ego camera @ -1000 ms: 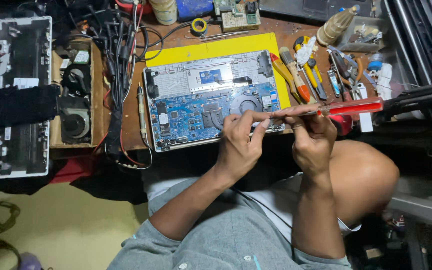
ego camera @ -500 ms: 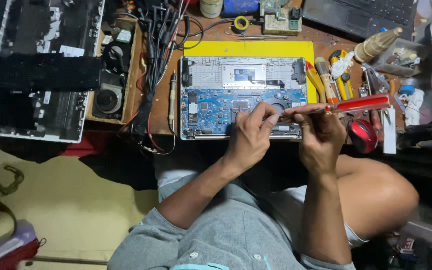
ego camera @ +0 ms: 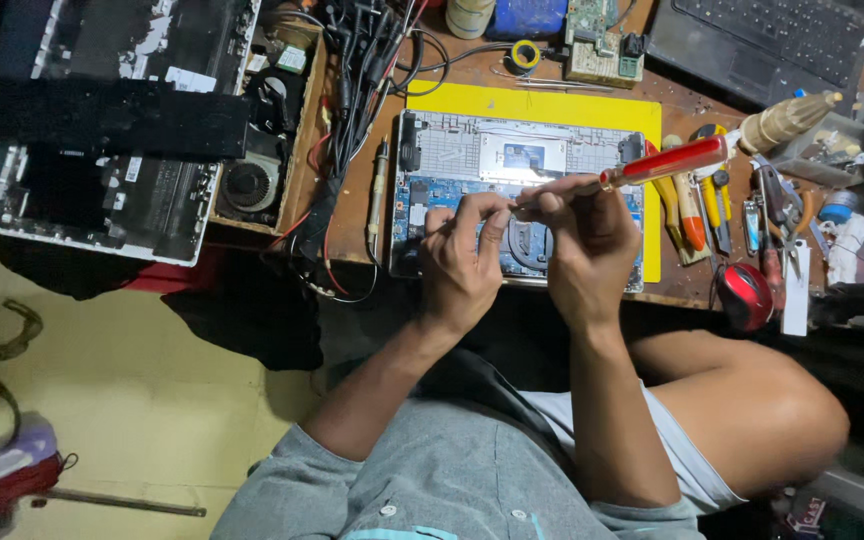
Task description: The person uses a screwdriver to remove screws from a disassembled laptop motherboard. They repeatedly loosen and tighten screws in the same area without completing a visible repair or reassembly.
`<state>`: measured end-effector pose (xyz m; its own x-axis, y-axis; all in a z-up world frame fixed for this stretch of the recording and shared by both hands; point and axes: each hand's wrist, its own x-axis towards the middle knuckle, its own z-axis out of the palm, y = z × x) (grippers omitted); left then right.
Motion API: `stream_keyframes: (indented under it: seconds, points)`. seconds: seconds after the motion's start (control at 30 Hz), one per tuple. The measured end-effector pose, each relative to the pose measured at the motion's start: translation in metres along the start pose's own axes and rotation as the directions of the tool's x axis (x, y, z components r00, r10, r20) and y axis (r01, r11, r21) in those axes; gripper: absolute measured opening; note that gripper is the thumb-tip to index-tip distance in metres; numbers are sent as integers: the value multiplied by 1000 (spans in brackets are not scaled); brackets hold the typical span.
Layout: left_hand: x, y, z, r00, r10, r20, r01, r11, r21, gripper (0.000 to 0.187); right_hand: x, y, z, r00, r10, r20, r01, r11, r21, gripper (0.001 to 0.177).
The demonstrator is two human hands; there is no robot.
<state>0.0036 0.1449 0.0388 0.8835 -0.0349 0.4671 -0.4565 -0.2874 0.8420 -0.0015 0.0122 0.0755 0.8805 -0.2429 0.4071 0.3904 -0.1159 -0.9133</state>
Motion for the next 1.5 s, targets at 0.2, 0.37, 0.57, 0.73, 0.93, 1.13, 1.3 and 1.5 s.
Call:
stream_keyframes:
  seconds: [0.2, 0.37, 0.57, 0.73, 0.93, 1.13, 1.3, 1.5]
  points:
    - [3, -5, -20, 999, 7, -49, -1, 993, 122, 9, 6, -14, 27, 999, 12, 52, -7, 996, -84, 3]
    - [9, -5, -32, 992, -124, -28, 122, 989, -81, 15, 5, -12, 35, 991, -62, 116, 75, 991, -114, 3]
    - [8, -18, -34, 976, -219, 4, 209, 930, -302, 22, 4, -6, 36, 987, -87, 138, 99, 992, -81, 3]
    - [10, -26, -38, 973, -232, -11, 204, 875, -438, 28, 0, -15, 35, 989, -114, 99, 117, 993, -33, 12]
    - [12, -27, -50, 984, -170, -49, 145, 933, -329, 28, -1, -20, 31, 994, -104, -28, 108, 984, 145, 7]
    - [10, -16, -52, 982, -182, -51, 153, 923, -354, 26, 1, -25, 34, 991, -128, 42, 124, 987, 103, 10]
    - [7, -17, -57, 985, -165, -50, 147, 956, -253, 25, 1, -26, 36, 985, -161, 61, 159, 986, 45, 8]
    - [2, -19, -69, 990, -142, -16, 139, 983, -121, 21, 8, -24, 38, 963, -221, 152, 220, 975, 30, 2]
